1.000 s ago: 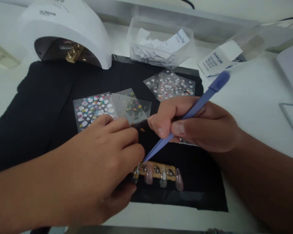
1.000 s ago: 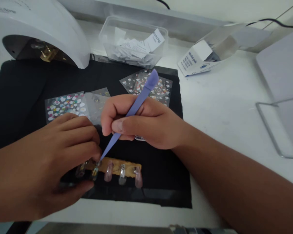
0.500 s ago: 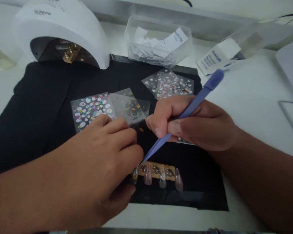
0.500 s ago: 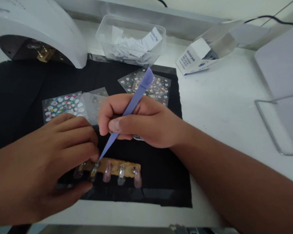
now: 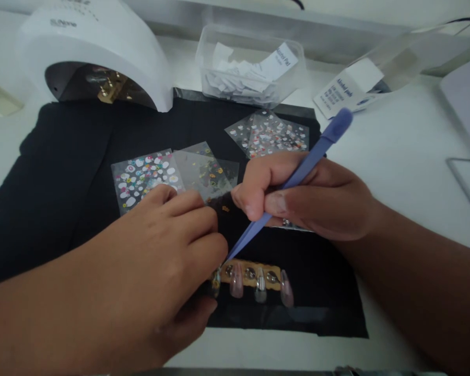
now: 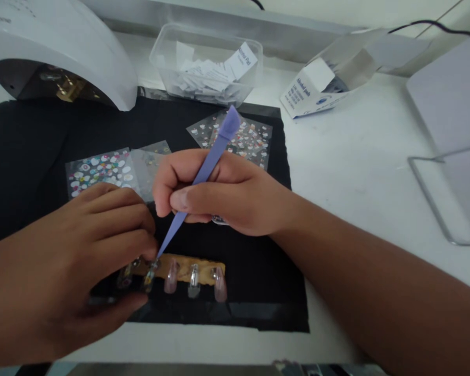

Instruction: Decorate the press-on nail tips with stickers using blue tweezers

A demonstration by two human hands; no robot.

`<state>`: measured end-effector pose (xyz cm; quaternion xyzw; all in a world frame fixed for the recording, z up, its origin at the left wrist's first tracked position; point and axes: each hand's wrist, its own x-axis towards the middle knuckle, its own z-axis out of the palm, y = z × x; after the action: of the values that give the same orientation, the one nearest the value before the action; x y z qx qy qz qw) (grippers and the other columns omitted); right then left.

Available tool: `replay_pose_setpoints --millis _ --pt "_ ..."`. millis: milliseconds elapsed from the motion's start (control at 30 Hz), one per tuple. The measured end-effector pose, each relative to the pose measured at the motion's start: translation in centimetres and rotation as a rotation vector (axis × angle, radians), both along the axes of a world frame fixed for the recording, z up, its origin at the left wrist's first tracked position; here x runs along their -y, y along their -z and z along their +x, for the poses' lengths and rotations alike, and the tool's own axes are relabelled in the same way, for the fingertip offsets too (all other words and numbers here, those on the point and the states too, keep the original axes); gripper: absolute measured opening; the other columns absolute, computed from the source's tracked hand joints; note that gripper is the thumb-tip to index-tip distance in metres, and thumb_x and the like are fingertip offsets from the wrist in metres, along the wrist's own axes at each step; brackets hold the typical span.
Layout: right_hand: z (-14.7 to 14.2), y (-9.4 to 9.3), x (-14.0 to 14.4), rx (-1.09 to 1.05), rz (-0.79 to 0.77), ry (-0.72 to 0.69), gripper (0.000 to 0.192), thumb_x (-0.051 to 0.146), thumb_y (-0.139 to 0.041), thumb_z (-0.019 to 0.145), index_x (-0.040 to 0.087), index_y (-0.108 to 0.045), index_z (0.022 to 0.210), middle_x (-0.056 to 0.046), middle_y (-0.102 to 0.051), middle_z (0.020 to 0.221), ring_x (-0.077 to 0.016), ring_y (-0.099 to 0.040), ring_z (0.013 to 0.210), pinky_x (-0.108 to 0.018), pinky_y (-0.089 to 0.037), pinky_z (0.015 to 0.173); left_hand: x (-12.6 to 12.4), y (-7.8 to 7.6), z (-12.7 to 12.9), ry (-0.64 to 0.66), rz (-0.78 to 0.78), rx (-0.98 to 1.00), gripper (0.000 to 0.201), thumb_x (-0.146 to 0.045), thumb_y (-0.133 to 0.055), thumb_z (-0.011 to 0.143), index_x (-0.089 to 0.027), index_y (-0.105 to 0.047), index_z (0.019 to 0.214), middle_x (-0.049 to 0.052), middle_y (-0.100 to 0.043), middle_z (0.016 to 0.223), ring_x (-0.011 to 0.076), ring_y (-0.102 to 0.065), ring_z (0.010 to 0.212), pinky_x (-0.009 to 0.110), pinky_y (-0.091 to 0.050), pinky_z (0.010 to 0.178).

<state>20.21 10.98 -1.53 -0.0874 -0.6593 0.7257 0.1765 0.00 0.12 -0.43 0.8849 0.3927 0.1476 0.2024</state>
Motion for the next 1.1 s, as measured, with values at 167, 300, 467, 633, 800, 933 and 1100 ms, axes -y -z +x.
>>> replay_pose_setpoints --millis 167,300,467,633,800,933,1100 --pt "0.18 -0.09 0.02 -0.006 0.024 -0.026 0.013 0.004 -0.044 0.091 0.009 -0.055 0.088 0.007 -0.041 0.064 -0.0033 -0.037 0.055 -0.015 -0.029 0.049 -0.01 -0.08 -0.06 -0.004 -0.016 -0.002 0.011 -0.029 -0.067 0.082 -0.022 -0.059 0.079 0.001 -0.062 0.084 0.0263 -0.053 0.084 0.049 -0.040 0.075" --pt "0.08 -0.15 0.07 -0.024 0.021 -0.026 0.012 0.004 -0.043 0.092 0.009 -0.054 0.088 0.007 -0.040 0.065 -0.0031 -0.036 0.055 -0.016 -0.028 0.050 -0.11 -0.22 -0.26 -0.001 -0.024 0.017 0.012 -0.028 -0.069 0.080 -0.022 -0.059 0.080 0.002 -0.063 0.086 0.0262 -0.052 0.085 0.047 -0.039 0.075" --pt "-0.09 -0.17 0.02 -0.025 0.008 -0.020 0.011 0.003 -0.045 0.090 0.007 -0.055 0.086 0.007 -0.041 0.064 -0.0034 -0.037 0.054 -0.018 -0.028 0.049 0.00 -0.33 -0.54 0.047 -0.038 0.067 0.006 -0.022 -0.067 0.082 -0.023 -0.061 0.084 0.001 -0.063 0.089 0.0248 -0.052 0.087 0.046 -0.037 0.077" --pt "-0.11 -0.15 0.00 -0.042 0.025 -0.031 0.012 0.003 -0.044 0.090 0.007 -0.055 0.087 0.007 -0.041 0.065 -0.0033 -0.037 0.055 -0.018 -0.028 0.050 -0.19 -0.32 -0.64 0.090 -0.052 0.086 0.005 -0.018 -0.063 0.086 -0.023 -0.064 0.086 -0.001 -0.064 0.089 0.0219 -0.055 0.087 0.046 -0.037 0.083" --pt "-0.16 -0.20 -0.01 -0.053 -0.016 -0.050 0.014 0.001 -0.042 0.090 0.008 -0.054 0.087 0.007 -0.041 0.064 -0.0029 -0.035 0.053 -0.018 -0.027 0.049 -0.14 -0.12 -0.79 0.131 -0.002 0.072 0.011 -0.019 -0.056 0.093 -0.020 -0.067 0.092 0.002 -0.066 0.092 0.0221 -0.057 0.088 0.049 -0.037 0.092" --pt "-0.09 -0.34 0.02 -0.032 -0.013 -0.051 0.015 0.001 -0.041 0.090 0.006 -0.055 0.087 0.007 -0.041 0.064 -0.0027 -0.036 0.054 -0.017 -0.026 0.048 -0.08 -0.03 -0.69 0.151 0.021 0.078 0.016 -0.019 -0.052 0.098 -0.017 -0.068 0.098 0.003 -0.069 0.094 0.0216 -0.060 0.090 0.047 -0.039 0.095" --pt "-0.17 -0.58 0.25 -0.032 -0.038 -0.012 0.015 0.000 -0.043 0.088 0.007 -0.056 0.084 0.007 -0.040 0.063 -0.0027 -0.034 0.053 -0.016 -0.026 0.047 0.02 -0.02 -0.47 0.156 0.079 0.083 0.019 -0.017 -0.050 0.100 -0.015 -0.069 0.096 0.004 -0.071 0.092 0.0213 -0.063 0.090 0.045 -0.041 0.093"
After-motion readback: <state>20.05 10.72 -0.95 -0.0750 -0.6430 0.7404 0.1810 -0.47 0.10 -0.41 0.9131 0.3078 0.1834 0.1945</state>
